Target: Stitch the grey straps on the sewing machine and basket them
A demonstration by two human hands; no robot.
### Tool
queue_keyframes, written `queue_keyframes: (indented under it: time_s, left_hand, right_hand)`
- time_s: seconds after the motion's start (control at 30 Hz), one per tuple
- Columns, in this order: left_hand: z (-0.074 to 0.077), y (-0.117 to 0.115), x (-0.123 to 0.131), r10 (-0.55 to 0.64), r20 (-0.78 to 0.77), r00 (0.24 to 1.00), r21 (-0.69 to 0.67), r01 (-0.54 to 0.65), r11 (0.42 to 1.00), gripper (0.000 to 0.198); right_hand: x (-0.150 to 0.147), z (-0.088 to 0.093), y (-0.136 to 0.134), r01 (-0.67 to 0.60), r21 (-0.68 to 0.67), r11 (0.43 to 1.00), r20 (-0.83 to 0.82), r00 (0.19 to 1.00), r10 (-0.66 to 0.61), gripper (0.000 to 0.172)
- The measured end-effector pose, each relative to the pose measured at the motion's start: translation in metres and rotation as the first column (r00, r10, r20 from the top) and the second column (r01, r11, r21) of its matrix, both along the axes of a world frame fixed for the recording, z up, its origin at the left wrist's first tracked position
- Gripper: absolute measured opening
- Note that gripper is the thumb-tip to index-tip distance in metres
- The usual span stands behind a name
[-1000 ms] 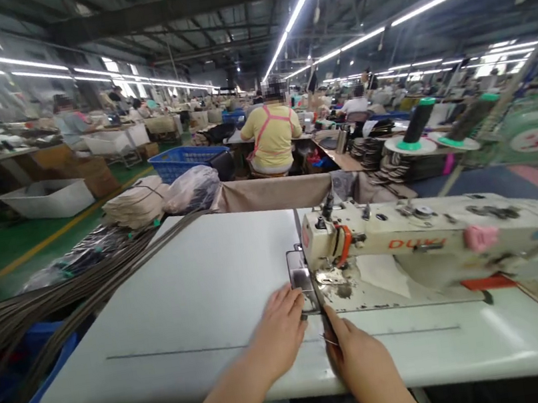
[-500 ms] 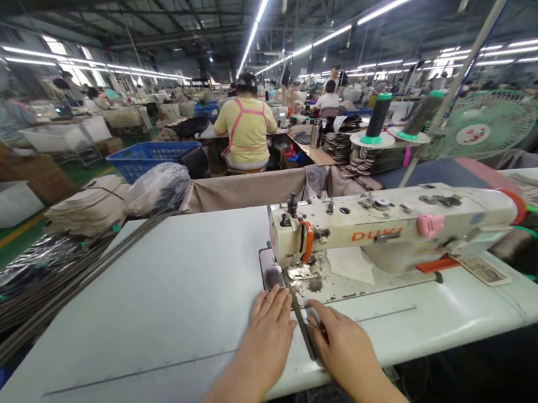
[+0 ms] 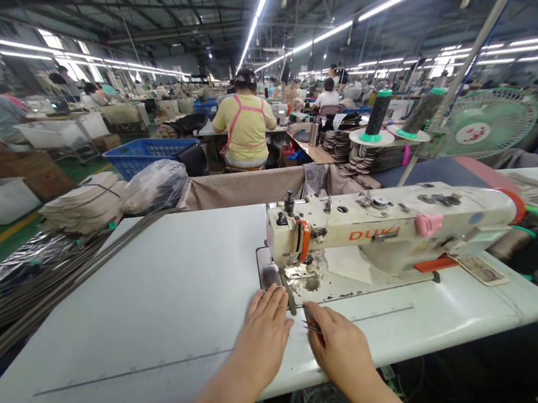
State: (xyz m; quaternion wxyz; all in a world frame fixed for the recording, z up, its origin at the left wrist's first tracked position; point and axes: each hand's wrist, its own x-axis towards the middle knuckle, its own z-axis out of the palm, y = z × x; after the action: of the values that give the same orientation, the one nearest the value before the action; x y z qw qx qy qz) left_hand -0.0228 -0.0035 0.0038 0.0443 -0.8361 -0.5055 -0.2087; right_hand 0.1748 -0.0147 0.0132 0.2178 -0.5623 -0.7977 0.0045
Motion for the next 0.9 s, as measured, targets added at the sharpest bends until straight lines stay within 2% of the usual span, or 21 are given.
queue_keyframes:
  time_s: [0.57, 0.9]
  left_hand:
    - [0.002, 0.014, -0.003, 0.017, 0.006, 1.0, -0.052, -0.017, 0.999, 0.045]
    - [0.012, 0.036, -0.007, 0.045, -0.032, 0.998, -0.12, -0.049, 0.992, 0.043]
  right_hand:
    - [0.004, -0.006, -0.001, -0.017, 0.018, 1.0, -0.003, 1.0, 0.017, 0.043]
    - [0.003, -0.007, -0.001, -0.018, 0.057, 0.998, -0.021, 1.0, 0.02, 0.04]
